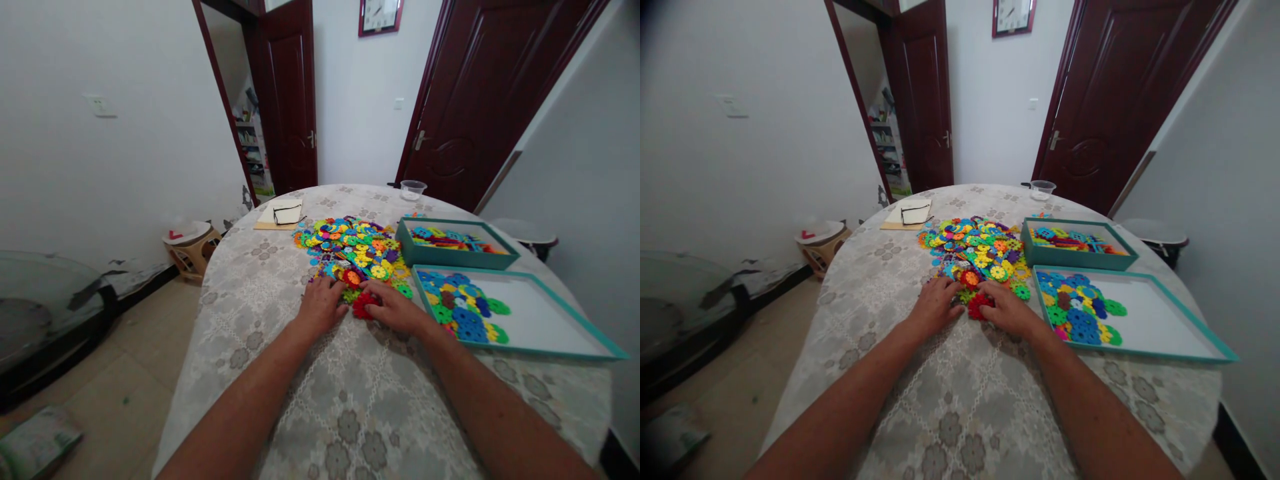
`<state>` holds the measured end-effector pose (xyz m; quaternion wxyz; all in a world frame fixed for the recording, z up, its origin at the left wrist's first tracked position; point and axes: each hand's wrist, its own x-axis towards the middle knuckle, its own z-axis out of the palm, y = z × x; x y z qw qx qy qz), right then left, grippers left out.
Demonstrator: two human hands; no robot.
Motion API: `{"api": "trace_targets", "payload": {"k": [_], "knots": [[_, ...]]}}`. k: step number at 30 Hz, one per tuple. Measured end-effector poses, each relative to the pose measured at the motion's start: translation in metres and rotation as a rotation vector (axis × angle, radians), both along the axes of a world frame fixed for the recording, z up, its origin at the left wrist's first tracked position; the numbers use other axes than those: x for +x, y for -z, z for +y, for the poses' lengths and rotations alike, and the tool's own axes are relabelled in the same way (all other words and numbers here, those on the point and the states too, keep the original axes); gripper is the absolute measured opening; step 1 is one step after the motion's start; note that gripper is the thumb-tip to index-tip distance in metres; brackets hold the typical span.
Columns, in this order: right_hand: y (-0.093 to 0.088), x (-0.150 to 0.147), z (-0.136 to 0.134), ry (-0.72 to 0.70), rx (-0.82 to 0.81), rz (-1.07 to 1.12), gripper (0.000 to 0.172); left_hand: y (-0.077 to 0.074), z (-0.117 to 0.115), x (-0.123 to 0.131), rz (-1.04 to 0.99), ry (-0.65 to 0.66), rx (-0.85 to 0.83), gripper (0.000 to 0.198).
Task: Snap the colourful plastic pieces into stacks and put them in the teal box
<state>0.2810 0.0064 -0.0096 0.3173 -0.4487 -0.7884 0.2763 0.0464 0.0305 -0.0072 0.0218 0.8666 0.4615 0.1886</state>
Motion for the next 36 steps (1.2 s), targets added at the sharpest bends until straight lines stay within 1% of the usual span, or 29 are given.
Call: {"api": "trace_targets", "payload": {"k": [4, 9, 11, 14, 18, 23, 25, 29, 30, 31, 34, 36], "knots": [[-0.001, -0.002, -0.001, 0.023, -0.011, 0.005, 0.014, 0.001, 0.001, 0.004, -0.011, 0.025, -0.028, 0.043], [-0.012, -0.003, -0.005, -0.063, -0.071, 0.014, 0.009, 0.001, -0.004, 0.003, -0.006, 0.084, -0.027, 0.036], [-0.013, -0.002, -0.006, -0.072, -0.097, 0.025, 0.011, 0.003, -0.006, 0.001, -0.016, 0.115, -0.007, 0.033], [-0.009, 0.001, -0.005, -0.068, -0.146, 0.021, 0.014, 0.006, -0.009, -0.002, -0.04, 0.16, 0.039, 0.028], [-0.005, 0.004, -0.003, -0.053, -0.169, 0.035, 0.015, 0.012, -0.005, -0.004, -0.057, 0.212, 0.107, 0.021], [-0.007, 0.003, -0.005, -0.024, -0.149, 0.06, 0.019, 0.018, 0.004, -0.002, 0.007, 0.207, 0.176, 0.017], [-0.007, 0.001, -0.006, 0.002, -0.125, 0.062, 0.026, 0.02, 0.006, -0.002, 0.045, 0.203, 0.181, 0.016], [-0.007, -0.003, -0.006, 0.044, -0.045, 0.062, 0.061, 0.02, 0.006, -0.004, 0.069, 0.181, 0.197, 0.018], [-0.007, -0.004, -0.006, 0.051, -0.024, 0.057, 0.065, 0.02, 0.006, -0.004, 0.064, 0.162, 0.201, 0.018], [-0.007, -0.004, -0.006, 0.052, -0.005, 0.046, 0.063, 0.019, 0.006, -0.005, 0.055, 0.139, 0.203, 0.018], [-0.007, -0.004, -0.004, 0.042, 0.028, -0.02, 0.043, 0.019, 0.006, -0.006, 0.003, 0.092, 0.199, 0.02], [-0.005, -0.003, -0.003, 0.038, 0.037, -0.044, 0.035, 0.019, 0.006, -0.007, -0.039, 0.091, 0.193, 0.021]]}}
